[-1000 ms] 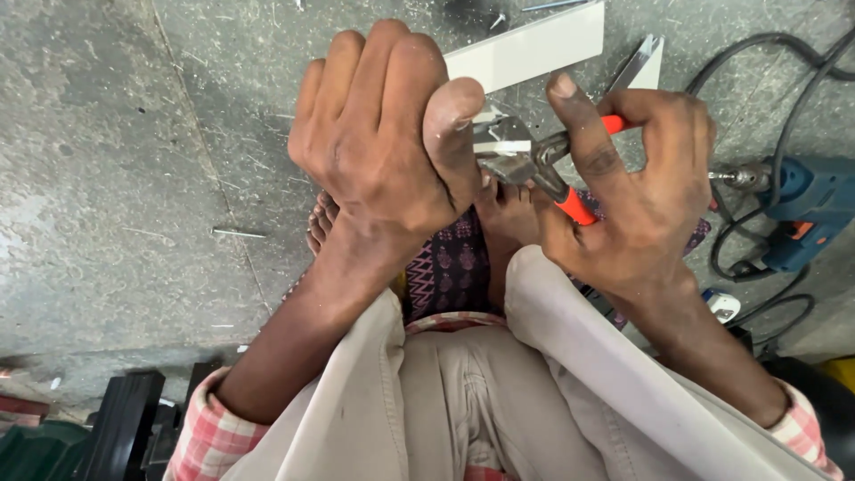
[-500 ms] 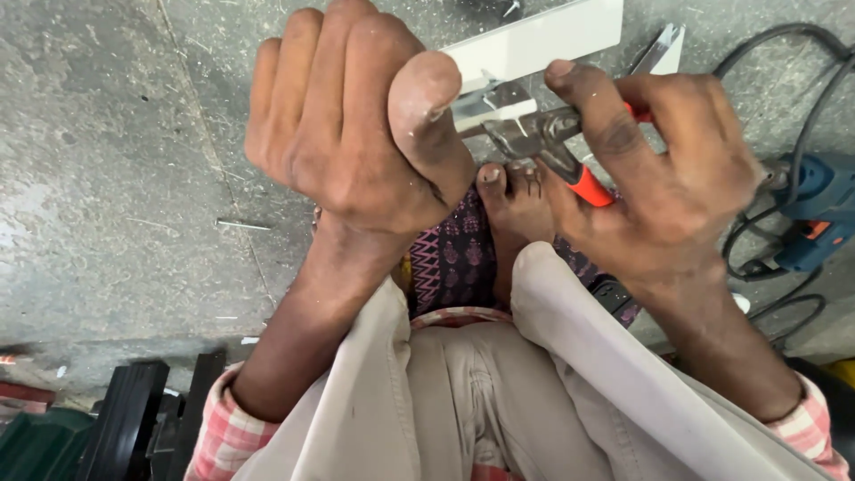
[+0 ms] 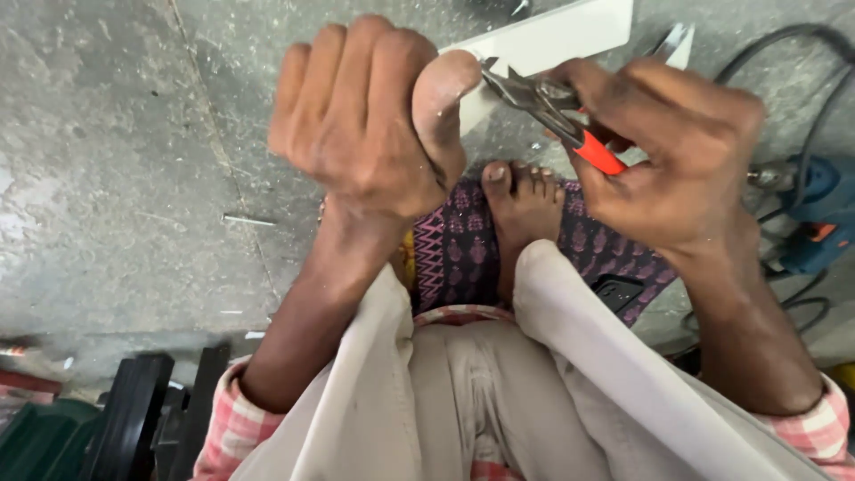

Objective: The person uses red-handled pliers to trim and shape the ends of white plastic profiles. They repeatedly bend and cut small sections to create notches and angled edges, then test the fit of the modified pieces against a longer profile.

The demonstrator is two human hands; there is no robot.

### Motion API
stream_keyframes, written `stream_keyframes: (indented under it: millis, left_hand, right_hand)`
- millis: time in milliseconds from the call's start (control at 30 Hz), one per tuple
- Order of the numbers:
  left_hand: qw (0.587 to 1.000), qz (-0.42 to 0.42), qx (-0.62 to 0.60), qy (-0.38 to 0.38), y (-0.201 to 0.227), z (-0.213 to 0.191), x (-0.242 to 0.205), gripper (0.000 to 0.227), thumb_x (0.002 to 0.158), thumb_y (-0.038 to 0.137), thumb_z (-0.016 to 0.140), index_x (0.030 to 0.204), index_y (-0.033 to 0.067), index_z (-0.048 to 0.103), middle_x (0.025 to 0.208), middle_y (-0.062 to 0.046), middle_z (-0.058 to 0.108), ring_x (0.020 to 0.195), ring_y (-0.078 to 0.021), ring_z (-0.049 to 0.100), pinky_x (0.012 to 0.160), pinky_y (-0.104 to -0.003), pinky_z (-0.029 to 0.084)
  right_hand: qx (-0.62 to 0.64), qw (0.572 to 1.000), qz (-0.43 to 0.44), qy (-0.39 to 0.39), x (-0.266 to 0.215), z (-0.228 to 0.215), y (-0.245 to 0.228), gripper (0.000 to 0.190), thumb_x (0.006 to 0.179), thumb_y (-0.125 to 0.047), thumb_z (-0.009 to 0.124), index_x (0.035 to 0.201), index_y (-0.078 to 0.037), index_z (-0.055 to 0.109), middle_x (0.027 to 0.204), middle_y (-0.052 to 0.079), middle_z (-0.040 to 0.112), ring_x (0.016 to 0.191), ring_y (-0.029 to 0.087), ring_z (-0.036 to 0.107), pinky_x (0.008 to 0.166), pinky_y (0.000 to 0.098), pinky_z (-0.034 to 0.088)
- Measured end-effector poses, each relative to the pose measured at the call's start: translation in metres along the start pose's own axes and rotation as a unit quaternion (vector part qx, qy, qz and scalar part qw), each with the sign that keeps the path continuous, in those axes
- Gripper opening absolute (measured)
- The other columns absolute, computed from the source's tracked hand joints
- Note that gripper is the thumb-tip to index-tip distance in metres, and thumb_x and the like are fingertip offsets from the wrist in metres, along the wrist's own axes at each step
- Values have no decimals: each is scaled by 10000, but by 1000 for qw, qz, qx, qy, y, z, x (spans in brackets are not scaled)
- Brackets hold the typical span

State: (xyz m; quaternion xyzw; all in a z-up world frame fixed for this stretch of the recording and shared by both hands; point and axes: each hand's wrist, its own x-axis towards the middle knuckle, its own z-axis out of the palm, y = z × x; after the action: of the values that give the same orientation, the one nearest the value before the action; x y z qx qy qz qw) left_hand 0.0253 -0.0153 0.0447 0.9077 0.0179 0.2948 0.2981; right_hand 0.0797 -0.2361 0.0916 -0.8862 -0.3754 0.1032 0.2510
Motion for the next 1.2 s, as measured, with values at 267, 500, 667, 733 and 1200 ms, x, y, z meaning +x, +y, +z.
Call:
stream_keyframes:
  millis: [267,500,667,733,1200]
  left_hand:
    - [993,-84,-42,-76,6,-4,0,517,1211,358,266,924,53,568,840,-85,561,630,-236,516,598,-385,350]
    - [993,-84,-71,-48,7,-5,4,551,1190,382,280,842,62,564,764,-86,543,644,-246,518,574,-395,365]
    - [985,-100,-44,-134,2,-8,8,501,1166,349,380,876,54,662,736,-70,617,538,-204,528,519,-377,363]
    - [981,-85,-30,-172,-1,-8,4,479,1162,345,425,878,62,688,718,-59,633,521,-196,521,498,-369,372]
    - [917,-186,-330,-126,-54,-34,6,674,1173,527,247,835,50,582,656,-54,600,540,-124,617,449,-278,432]
  right_hand:
    - [-11,999,42,18,4,1,-29,603,803,116,658,1390,-9,601,1281,223,620,1171,398,672,999,448,589]
    - [-2,998,56,-12,16,-12,-42,678,856,-2,739,1495,-46,520,1368,210,547,1250,419,574,1173,536,423]
    - [76,984,117,-114,16,-23,-39,755,835,67,648,1555,-67,464,1401,225,530,1292,464,544,1158,543,435]
    - [60,981,101,-157,15,-29,-31,823,778,64,661,1556,-76,434,1351,205,549,1245,436,564,1187,575,369]
    - [664,707,134,-204,-14,-22,43,499,937,-81,600,1432,-71,536,1517,177,558,1461,402,515,1230,618,354]
